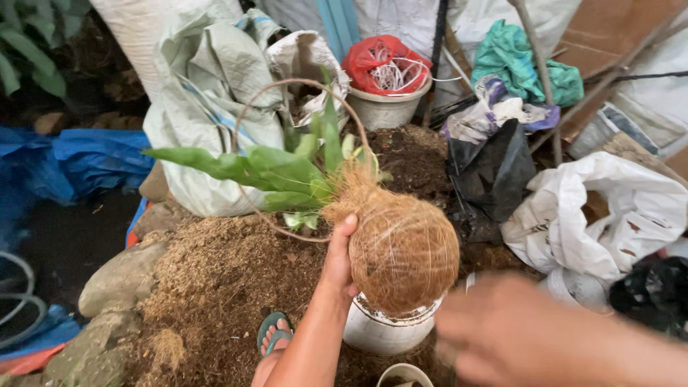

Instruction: The person wraps a plant with a fibrous root ball in coconut fiber using string, securing it tightly around the base. They adjust the fiber and tie off the string to hold the material in place.

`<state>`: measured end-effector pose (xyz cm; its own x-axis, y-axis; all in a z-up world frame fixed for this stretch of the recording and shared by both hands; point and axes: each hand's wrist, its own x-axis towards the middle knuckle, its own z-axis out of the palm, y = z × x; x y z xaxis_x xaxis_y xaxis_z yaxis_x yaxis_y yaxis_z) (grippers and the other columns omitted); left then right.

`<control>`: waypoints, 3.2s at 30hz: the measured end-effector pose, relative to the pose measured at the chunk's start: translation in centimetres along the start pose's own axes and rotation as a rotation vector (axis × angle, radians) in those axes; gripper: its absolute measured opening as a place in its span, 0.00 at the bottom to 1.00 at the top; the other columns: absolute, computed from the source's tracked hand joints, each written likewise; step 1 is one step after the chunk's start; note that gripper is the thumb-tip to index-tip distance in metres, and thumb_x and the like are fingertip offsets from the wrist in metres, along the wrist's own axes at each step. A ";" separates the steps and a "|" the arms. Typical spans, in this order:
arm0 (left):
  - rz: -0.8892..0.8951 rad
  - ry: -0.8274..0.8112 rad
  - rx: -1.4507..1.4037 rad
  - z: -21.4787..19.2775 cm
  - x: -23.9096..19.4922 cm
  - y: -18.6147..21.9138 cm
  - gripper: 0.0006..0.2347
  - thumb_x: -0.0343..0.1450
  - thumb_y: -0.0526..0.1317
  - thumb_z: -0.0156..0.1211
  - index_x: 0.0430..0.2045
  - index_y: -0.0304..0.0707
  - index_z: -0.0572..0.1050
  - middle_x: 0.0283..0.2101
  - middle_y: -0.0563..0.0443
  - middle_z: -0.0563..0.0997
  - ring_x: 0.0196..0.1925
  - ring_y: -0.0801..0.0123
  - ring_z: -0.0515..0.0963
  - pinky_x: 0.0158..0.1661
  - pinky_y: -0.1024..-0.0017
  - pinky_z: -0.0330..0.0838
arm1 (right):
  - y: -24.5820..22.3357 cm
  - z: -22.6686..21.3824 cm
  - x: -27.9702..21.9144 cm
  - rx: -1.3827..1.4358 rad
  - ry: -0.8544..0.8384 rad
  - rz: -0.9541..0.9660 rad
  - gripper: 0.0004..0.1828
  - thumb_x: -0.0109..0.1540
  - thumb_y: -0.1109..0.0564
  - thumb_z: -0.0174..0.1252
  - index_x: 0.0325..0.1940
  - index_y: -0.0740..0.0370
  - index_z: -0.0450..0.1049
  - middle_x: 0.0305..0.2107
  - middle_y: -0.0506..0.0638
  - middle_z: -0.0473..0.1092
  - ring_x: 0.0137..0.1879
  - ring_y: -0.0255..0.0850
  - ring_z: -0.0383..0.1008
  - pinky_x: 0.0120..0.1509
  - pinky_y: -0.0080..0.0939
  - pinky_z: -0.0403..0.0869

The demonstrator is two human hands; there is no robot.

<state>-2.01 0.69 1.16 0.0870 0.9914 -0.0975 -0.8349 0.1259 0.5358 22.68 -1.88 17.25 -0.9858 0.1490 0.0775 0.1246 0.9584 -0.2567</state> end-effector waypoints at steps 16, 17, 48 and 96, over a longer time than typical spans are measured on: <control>-0.195 -0.150 -0.195 1.4 -2.8 -1.6 0.37 0.62 0.59 0.61 0.65 0.37 0.69 0.60 0.38 0.76 0.57 0.51 0.78 0.57 0.52 0.75 | 18.3 5.2 2.7 1.694 0.626 0.338 0.09 0.66 0.56 0.58 0.32 0.59 0.72 0.28 0.52 0.72 0.36 0.44 0.73 0.43 0.46 0.74; -0.188 -0.164 -0.243 1.6 -2.8 -1.1 0.36 0.62 0.60 0.61 0.64 0.39 0.69 0.60 0.39 0.76 0.58 0.51 0.78 0.58 0.52 0.74 | 17.2 7.8 3.1 1.751 0.735 0.462 0.09 0.64 0.54 0.57 0.34 0.61 0.74 0.31 0.54 0.74 0.39 0.47 0.75 0.46 0.50 0.77; -0.131 -0.222 -0.037 0.9 -1.4 -1.6 0.35 0.65 0.54 0.62 0.66 0.33 0.67 0.61 0.36 0.75 0.60 0.50 0.77 0.60 0.54 0.73 | 18.3 -3.9 4.1 1.428 0.322 0.383 0.12 0.65 0.59 0.62 0.29 0.61 0.69 0.21 0.47 0.64 0.29 0.38 0.64 0.38 0.43 0.68; 0.278 -0.092 -0.574 0.3 -0.7 1.3 0.28 0.68 0.57 0.59 0.57 0.38 0.73 0.55 0.44 0.80 0.55 0.52 0.79 0.55 0.50 0.76 | 3.4 20.5 4.3 0.915 0.461 0.802 0.17 0.63 0.57 0.55 0.56 0.60 0.76 0.48 0.51 0.78 0.58 0.43 0.75 0.62 0.45 0.72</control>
<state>-2.98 0.21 2.20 -0.1496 0.9865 0.0669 -0.9887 -0.1496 -0.0056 16.60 -2.96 -3.08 -0.5209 0.8440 -0.1279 0.3555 0.0782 -0.9314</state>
